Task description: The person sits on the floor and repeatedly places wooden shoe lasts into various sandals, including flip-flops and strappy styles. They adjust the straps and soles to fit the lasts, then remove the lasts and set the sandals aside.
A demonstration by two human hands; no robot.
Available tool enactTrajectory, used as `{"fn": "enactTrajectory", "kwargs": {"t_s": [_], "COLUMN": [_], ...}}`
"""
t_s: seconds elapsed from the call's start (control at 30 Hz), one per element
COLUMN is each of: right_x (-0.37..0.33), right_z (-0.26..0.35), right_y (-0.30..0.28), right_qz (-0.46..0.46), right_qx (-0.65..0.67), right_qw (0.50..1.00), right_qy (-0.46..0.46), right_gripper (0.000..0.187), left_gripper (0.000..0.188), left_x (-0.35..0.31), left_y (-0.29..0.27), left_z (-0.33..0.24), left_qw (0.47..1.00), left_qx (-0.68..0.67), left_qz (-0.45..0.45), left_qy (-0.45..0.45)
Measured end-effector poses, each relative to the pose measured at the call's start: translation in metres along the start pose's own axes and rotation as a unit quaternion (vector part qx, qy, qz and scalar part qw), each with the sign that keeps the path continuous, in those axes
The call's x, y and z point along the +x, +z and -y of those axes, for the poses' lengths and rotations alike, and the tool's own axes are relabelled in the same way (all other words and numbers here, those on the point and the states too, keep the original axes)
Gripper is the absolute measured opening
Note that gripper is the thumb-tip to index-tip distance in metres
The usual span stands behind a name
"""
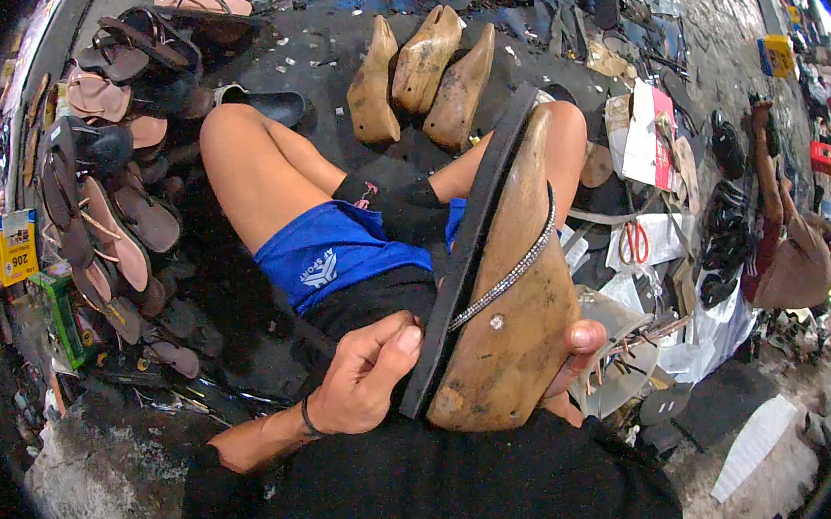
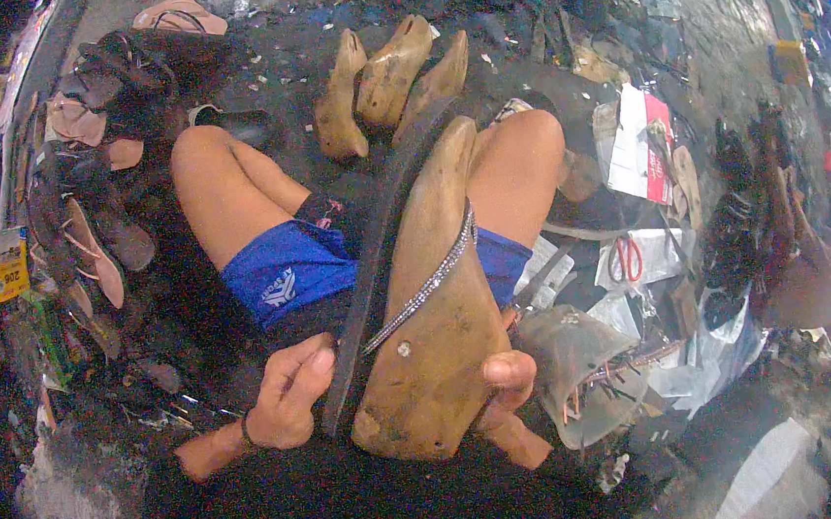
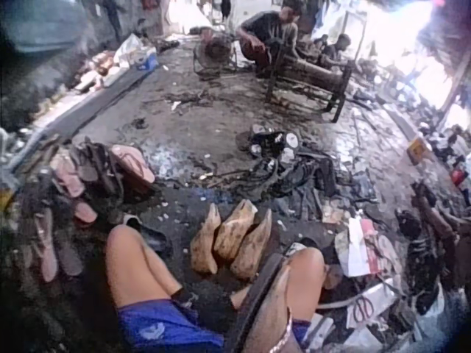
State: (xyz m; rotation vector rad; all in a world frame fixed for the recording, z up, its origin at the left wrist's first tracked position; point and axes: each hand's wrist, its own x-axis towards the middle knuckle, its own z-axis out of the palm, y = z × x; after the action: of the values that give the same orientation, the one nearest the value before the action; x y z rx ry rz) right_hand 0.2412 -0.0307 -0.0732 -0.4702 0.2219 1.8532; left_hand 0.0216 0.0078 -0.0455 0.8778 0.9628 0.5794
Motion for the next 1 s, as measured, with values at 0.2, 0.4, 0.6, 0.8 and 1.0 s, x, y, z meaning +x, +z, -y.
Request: {"fn": "enactTrajectory", "kwargs": {"t_s": [0.2, 0.4, 0.6, 0.8, 1.0], "right_x": [0.012, 0.037, 0.102, 0.071, 0.076], "right_z": [0.002, -0.001, -0.007, -0.025, 0.071], "right_y": [0.008, 0.034, -0.022, -0.023, -0.007], "right_qz": [0.068, 0.123, 0.070, -0.035, -0.092], "right_qx": [-0.033, -0.126, -0.515, -0.697, -0.530], "right_qw": [0.997, 0.984, 0.852, 0.709, 0.843], "right_qy": [0.016, 0.031, 0.062, -0.103, -0.028], "right_gripper": [0.089, 0.093, 0.104, 0.081, 0.067], "left_gripper": [0.031, 0.086, 0.114, 0.079, 0.090], "left_x": [0.001, 0.039, 0.100, 0.121, 0.183], "left_y": [-0.018, -0.021, -0.057, -0.057, -0.113], "left_z": [0.007, 0.081, 0.052, 0.060, -0.030], "left_qw": [0.997, 0.991, 0.950, 0.938, 0.946], "left_qx": [-0.044, -0.071, -0.295, -0.340, -0.313], "left_qz": [0.069, 0.051, 0.063, -0.063, -0.065], "left_qy": [0.016, 0.105, 0.087, 0.027, 0.044]}}
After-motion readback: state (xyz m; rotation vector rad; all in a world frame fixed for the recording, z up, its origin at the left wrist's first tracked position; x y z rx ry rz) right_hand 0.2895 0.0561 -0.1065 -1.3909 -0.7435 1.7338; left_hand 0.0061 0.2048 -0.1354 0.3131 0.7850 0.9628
